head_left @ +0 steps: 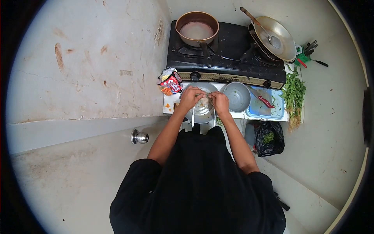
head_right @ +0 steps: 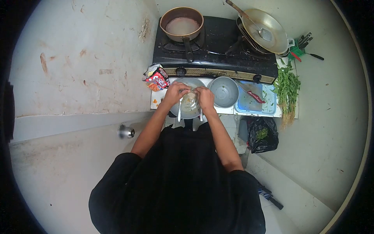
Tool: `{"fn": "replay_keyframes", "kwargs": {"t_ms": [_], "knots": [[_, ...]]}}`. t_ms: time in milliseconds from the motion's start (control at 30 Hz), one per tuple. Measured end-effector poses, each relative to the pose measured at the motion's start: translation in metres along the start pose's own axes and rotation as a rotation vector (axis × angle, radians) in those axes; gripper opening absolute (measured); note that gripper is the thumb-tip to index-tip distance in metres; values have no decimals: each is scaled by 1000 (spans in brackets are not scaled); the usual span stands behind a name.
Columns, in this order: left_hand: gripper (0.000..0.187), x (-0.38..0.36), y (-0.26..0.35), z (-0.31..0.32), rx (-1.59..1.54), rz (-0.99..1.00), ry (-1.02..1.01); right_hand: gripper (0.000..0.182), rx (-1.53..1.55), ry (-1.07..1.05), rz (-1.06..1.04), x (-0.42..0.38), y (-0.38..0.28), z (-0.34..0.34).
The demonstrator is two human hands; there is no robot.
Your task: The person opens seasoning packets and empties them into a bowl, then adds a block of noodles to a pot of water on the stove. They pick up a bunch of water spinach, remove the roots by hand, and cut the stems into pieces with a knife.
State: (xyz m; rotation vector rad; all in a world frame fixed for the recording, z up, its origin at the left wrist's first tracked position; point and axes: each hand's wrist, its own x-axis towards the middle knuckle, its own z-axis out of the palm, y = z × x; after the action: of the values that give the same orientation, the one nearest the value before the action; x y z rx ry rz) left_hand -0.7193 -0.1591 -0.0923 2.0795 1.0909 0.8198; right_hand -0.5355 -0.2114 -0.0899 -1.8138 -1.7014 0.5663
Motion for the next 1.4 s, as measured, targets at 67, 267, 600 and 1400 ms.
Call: {"fn": "replay_keyframes", "kwargs": {"t_ms": [67,267,600,1400], "knots": [[17,1,-1,-1,22,-14,-32,12,2,-14,-1,-1,-3,-3],[16,4,-3,1,65,-67,3,13,-7,-34,2,2,-1,0],[18,2,-17,10,-51,-105,-6,12,13,-31,41,4,-3,-3],[20,5,-8,8,-60,-140,-28,12,67,42,42,0,3,7]]}}
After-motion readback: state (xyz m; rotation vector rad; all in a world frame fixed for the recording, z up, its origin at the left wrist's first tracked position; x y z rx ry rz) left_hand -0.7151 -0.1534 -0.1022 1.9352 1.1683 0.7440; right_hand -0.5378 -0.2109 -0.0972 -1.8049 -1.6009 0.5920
